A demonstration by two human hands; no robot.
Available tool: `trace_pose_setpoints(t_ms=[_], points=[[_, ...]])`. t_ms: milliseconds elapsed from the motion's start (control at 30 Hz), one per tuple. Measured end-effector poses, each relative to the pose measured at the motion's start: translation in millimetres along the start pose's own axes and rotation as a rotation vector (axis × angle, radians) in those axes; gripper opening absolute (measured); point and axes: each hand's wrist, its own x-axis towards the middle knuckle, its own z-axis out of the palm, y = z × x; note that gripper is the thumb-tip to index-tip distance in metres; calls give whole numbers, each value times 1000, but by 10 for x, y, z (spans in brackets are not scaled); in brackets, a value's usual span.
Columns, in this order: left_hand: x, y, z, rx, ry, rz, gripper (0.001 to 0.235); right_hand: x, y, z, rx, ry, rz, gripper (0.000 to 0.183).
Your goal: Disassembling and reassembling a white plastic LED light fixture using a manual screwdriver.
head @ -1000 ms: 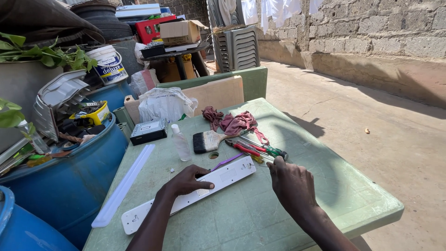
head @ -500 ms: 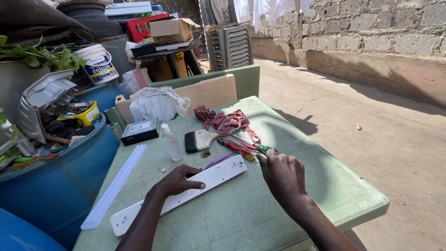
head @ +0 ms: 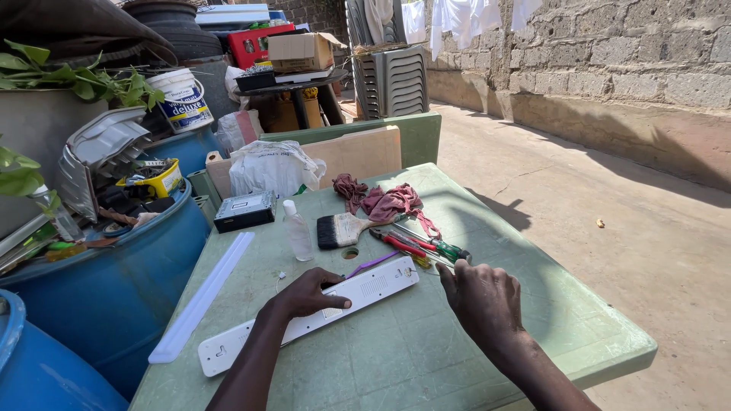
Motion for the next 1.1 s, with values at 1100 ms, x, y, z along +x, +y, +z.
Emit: trace_pose_setpoints(t_ms=[1100], points=[[-555, 312, 910, 454, 544, 196, 51, 67, 334, 419, 231, -494, 163, 35]])
